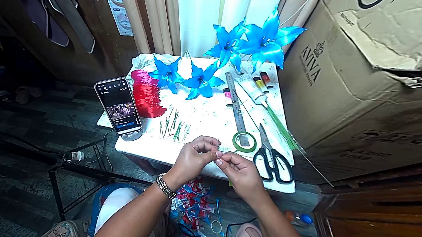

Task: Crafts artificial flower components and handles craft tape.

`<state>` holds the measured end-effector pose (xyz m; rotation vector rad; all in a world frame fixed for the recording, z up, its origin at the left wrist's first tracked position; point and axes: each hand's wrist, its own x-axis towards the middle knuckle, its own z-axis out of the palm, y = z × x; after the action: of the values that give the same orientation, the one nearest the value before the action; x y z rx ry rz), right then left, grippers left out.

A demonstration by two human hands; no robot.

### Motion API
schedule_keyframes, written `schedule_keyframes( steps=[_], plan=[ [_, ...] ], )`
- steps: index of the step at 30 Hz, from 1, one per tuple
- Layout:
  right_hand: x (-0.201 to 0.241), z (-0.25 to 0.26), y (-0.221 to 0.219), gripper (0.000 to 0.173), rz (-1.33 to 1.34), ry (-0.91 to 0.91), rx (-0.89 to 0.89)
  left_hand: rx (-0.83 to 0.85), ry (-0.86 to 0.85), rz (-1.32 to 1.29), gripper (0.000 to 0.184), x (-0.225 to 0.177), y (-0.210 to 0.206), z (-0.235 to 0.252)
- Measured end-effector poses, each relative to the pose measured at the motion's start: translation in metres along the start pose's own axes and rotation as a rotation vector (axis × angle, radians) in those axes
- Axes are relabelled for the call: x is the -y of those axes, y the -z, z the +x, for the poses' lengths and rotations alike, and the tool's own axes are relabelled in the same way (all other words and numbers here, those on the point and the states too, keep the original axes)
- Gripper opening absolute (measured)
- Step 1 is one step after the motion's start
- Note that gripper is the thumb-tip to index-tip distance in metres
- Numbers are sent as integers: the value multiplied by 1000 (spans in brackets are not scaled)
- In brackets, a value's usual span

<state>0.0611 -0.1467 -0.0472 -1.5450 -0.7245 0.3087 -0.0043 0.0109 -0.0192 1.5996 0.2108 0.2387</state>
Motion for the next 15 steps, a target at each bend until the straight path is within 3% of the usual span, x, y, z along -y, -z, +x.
schedule_keyframes(
  steps=[6,11,15],
  plan=[
    [12,3,8,19,450,-338,205,109,49,-207,19,2,6,1],
    [14,4,7,18,539,-388,206,179,56,-312,23,4,7,1],
    [14,4,5,16,478,-313,113,184,33,-307,26,5,5,1]
  ],
)
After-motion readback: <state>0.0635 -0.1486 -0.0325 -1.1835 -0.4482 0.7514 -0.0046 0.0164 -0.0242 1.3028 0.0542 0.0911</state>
